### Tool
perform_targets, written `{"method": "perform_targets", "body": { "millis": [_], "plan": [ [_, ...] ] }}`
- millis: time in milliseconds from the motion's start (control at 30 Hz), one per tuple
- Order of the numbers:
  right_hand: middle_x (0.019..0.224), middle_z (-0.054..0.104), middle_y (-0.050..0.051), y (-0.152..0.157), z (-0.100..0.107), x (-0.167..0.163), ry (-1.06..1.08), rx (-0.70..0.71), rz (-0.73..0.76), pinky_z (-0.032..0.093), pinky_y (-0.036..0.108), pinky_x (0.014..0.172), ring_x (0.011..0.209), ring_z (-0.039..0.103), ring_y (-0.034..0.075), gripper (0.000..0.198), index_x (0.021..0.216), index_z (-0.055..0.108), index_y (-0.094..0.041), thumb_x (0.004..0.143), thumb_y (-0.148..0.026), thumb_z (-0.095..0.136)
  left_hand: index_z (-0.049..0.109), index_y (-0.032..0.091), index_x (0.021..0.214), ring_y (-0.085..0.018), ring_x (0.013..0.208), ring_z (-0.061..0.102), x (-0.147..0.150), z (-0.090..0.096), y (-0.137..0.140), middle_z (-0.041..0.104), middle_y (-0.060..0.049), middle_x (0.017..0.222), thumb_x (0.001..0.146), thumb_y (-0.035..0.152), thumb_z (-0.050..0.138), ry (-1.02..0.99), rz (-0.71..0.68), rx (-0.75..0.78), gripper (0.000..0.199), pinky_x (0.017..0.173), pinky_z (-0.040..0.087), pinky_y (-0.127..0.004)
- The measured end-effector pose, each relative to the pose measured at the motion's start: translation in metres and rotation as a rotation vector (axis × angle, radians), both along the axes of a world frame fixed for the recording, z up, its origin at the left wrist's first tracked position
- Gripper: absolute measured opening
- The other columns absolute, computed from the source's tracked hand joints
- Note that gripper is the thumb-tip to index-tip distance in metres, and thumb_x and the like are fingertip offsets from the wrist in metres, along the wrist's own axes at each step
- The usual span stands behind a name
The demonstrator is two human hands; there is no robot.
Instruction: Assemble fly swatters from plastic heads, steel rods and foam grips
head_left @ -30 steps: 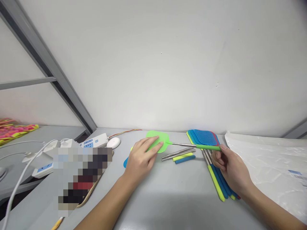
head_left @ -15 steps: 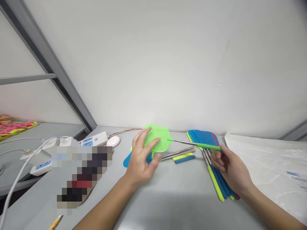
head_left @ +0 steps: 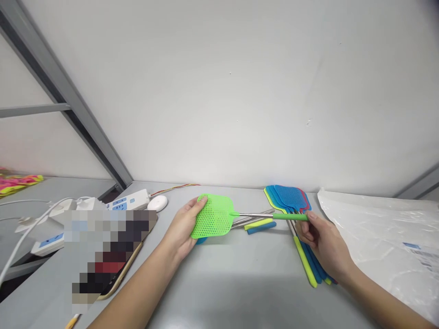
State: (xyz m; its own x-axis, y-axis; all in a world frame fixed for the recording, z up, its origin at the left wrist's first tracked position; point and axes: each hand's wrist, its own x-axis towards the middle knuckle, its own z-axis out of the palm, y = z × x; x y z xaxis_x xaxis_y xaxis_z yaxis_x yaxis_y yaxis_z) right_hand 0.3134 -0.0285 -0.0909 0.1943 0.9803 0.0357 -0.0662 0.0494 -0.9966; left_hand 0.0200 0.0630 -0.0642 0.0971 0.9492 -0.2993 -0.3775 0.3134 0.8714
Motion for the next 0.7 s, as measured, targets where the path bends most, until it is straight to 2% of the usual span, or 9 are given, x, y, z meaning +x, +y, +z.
{"method": "perform_targets", "body": {
  "millis": [67, 267, 533, 700],
  "plan": [
    [0.058, 0.032, -0.004, 0.0, -0.001, 0.0, 0.004, -0.002, -0.011, 0.023, 0.027, 0.048, 0.053, 0.027, 0.01, 0.041, 0.065, 0.046, -0.019, 0.093, -0.049, 0.042, 0.06, 0.015, 0.106, -0.021, 0.077, 0.07, 0.004, 0.0, -0.005, 0.07, -0.012, 0.099, 0.085, 0.03, 0.061, -0.016, -0.087, -0.016, 0.026, 0.067, 0.059, -0.035],
    [0.058, 0.033, -0.003, 0.001, 0.003, 0.002, 0.052, 0.014, -0.033, 0.023, 0.027, 0.048, 0.052, 0.027, 0.01, 0.042, 0.063, 0.043, -0.019, 0.093, -0.048, 0.042, 0.06, 0.017, 0.108, -0.018, 0.075, 0.069, 0.013, -0.003, -0.014, 0.07, -0.008, 0.094, 0.086, 0.034, 0.06, -0.025, -0.138, 0.022, 0.028, 0.068, 0.057, -0.031],
    [0.056, 0.033, -0.004, 0.004, 0.007, 0.004, 0.085, 0.051, 0.038, 0.02, 0.027, 0.047, 0.05, 0.025, 0.009, 0.04, 0.063, 0.041, -0.02, 0.094, -0.045, 0.042, 0.062, 0.019, 0.105, -0.018, 0.078, 0.068, 0.016, -0.001, -0.02, 0.071, -0.006, 0.092, 0.082, 0.035, 0.064, -0.043, -0.089, 0.032, 0.028, 0.068, 0.054, -0.028],
    [0.055, 0.031, -0.004, 0.006, 0.005, 0.011, 0.023, 0.068, 0.084, 0.019, 0.027, 0.048, 0.051, 0.025, 0.01, 0.04, 0.062, 0.04, -0.02, 0.094, -0.044, 0.041, 0.063, 0.02, 0.103, -0.019, 0.079, 0.069, 0.017, -0.003, -0.02, 0.071, -0.005, 0.094, 0.082, 0.035, 0.065, -0.021, -0.084, 0.039, 0.026, 0.07, 0.054, -0.029]
  ]
}}
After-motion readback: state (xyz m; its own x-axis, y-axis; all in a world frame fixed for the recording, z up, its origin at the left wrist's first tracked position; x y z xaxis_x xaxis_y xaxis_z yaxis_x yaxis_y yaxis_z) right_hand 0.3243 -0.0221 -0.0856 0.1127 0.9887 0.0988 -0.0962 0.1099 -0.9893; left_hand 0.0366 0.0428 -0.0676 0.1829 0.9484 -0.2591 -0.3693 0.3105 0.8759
